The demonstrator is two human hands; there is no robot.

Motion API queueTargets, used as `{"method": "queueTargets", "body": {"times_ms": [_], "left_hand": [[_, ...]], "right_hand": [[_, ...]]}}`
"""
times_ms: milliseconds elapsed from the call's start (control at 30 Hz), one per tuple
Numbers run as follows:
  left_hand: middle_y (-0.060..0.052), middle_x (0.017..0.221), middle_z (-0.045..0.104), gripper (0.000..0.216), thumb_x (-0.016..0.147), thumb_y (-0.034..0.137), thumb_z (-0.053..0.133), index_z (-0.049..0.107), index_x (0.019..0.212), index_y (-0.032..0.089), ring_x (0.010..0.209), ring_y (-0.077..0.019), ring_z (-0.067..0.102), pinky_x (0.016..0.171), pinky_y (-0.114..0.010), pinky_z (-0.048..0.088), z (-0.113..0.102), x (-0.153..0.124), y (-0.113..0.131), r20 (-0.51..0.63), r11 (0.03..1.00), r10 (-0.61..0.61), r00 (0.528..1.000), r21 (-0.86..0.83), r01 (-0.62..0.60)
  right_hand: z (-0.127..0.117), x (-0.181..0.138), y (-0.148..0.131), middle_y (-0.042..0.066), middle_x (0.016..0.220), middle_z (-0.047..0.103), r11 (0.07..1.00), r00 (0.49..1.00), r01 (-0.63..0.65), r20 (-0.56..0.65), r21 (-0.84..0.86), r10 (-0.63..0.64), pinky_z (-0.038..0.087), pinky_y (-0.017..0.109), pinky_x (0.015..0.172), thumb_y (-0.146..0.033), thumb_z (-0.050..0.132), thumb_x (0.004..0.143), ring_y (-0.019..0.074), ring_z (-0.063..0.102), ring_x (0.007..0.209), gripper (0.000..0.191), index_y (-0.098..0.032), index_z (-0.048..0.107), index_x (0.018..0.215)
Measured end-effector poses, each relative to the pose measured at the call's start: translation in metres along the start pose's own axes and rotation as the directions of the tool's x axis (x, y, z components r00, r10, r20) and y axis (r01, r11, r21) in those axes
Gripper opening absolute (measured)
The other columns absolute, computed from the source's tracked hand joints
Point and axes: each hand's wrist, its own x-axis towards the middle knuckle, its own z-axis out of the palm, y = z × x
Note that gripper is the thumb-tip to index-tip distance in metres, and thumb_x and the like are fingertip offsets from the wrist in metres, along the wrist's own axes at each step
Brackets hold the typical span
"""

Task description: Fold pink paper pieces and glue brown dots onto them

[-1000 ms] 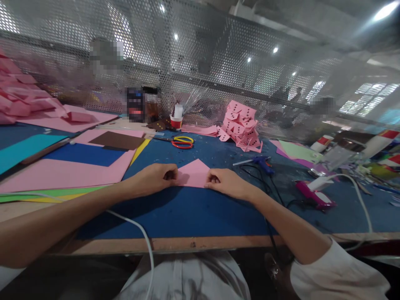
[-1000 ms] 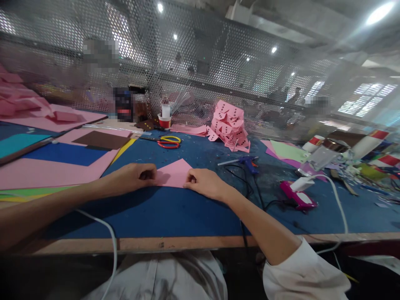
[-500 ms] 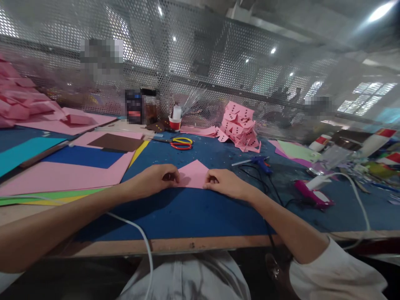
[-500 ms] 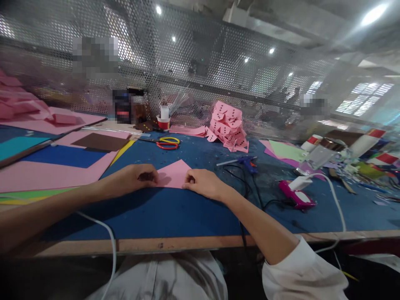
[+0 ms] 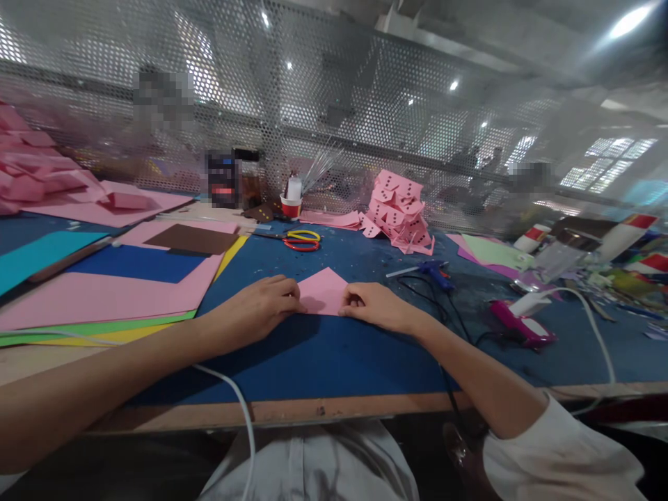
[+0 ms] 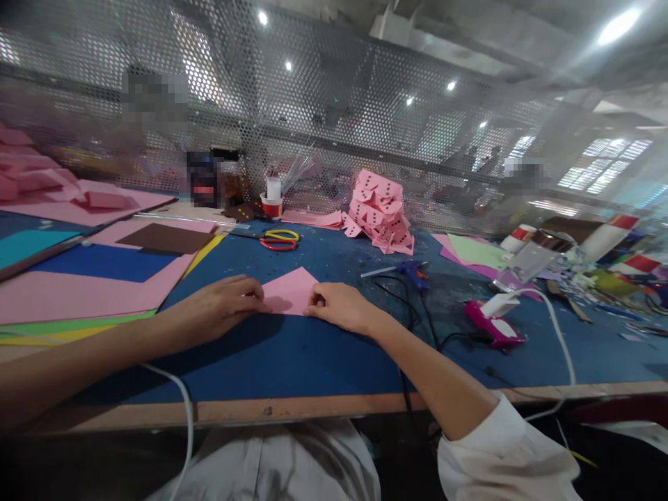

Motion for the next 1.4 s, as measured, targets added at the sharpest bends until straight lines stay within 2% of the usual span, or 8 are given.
{"method": "queueTargets", "body": {"times_ms": [133, 300, 600, 800, 1033, 1233, 1400], "left_hand": [[-0.008, 0.107, 0.063, 0.032, 0.101, 0.016, 0.036, 0.064, 0.115, 0.020, 0.098, -0.0190, 0.059, 0.091, -0.032, 0.045, 0.001, -0.001, 0.012, 0.016, 0.996, 0.027, 1.000, 0.081, -0.028], [-0.006, 0.100, 0.061, 0.035, 0.100, 0.030, 0.046, 0.055, 0.134, 0.031, 0.086, -0.0196, 0.059, 0.079, -0.031, 0.046, 0.000, 0.002, 0.019, 0.019, 0.976, 0.068, 0.997, 0.205, -0.071], [-0.007, 0.106, 0.060, 0.039, 0.101, 0.037, 0.043, 0.050, 0.139, 0.031, 0.083, -0.0201, 0.058, 0.076, -0.034, 0.044, 0.002, 0.002, 0.020, 0.026, 0.964, 0.104, 0.994, 0.243, -0.107], [-0.007, 0.100, 0.059, 0.041, 0.100, 0.041, 0.043, 0.048, 0.140, 0.033, 0.081, -0.0217, 0.057, 0.072, -0.034, 0.042, 0.001, 0.011, 0.026, 0.087, 0.946, 0.085, 0.993, 0.307, -0.108], [-0.008, 0.099, 0.058, 0.038, 0.101, 0.039, 0.041, 0.050, 0.138, 0.031, 0.081, -0.0208, 0.056, 0.072, -0.033, 0.041, -0.001, 0.015, 0.026, 0.098, 0.945, 0.084, 0.992, 0.308, -0.111], [-0.007, 0.097, 0.057, 0.042, 0.101, 0.042, 0.039, 0.044, 0.142, 0.035, 0.080, -0.0221, 0.056, 0.070, -0.035, 0.041, -0.002, 0.019, 0.029, 0.133, 0.943, 0.089, 0.987, 0.307, -0.126], [-0.007, 0.098, 0.056, 0.041, 0.102, 0.042, 0.037, 0.044, 0.142, 0.035, 0.083, -0.0231, 0.056, 0.070, -0.036, 0.041, -0.003, 0.020, 0.031, 0.154, 0.932, 0.078, 0.985, 0.339, -0.127]], "right_hand": [[0.000, 0.000, 0.000, 0.003, 0.088, 0.069, 1.000, 1.000, -0.003, 0.006, 0.000, 0.003, 0.037, 0.024, 0.065, -0.037, 0.066, 0.088, 0.0149, 0.059, 0.076, 0.019, -0.018, 0.068, 0.091], [0.000, 0.000, -0.002, 0.003, 0.088, 0.069, 1.000, 1.000, -0.007, 0.007, 0.005, 0.007, 0.037, 0.024, 0.064, -0.037, 0.065, 0.088, 0.0151, 0.059, 0.076, 0.019, -0.018, 0.067, 0.091], [-0.006, -0.002, -0.003, 0.003, 0.089, 0.070, 1.000, 0.999, -0.018, 0.033, -0.005, 0.018, 0.037, 0.024, 0.065, -0.035, 0.064, 0.088, 0.0155, 0.059, 0.077, 0.018, -0.018, 0.067, 0.091], [-0.004, -0.004, -0.001, 0.003, 0.088, 0.069, 1.000, 1.000, 0.009, 0.007, -0.019, -0.009, 0.037, 0.024, 0.064, -0.034, 0.063, 0.088, 0.0152, 0.059, 0.076, 0.016, -0.018, 0.065, 0.088], [-0.003, -0.005, 0.002, 0.002, 0.087, 0.069, 0.999, 0.999, 0.048, 0.010, -0.023, -0.048, 0.038, 0.024, 0.063, -0.027, 0.060, 0.085, 0.0147, 0.058, 0.073, 0.011, -0.018, 0.065, 0.091], [-0.003, -0.006, 0.001, 0.002, 0.086, 0.068, 0.998, 0.999, 0.039, 0.006, -0.056, -0.039, 0.036, 0.023, 0.062, -0.026, 0.058, 0.085, 0.0139, 0.057, 0.072, 0.010, -0.019, 0.064, 0.091], [-0.003, -0.006, 0.000, 0.001, 0.086, 0.068, 0.997, 0.999, 0.036, 0.018, -0.063, -0.035, 0.035, 0.023, 0.062, -0.026, 0.058, 0.085, 0.0135, 0.057, 0.072, 0.012, -0.019, 0.063, 0.093]]}}
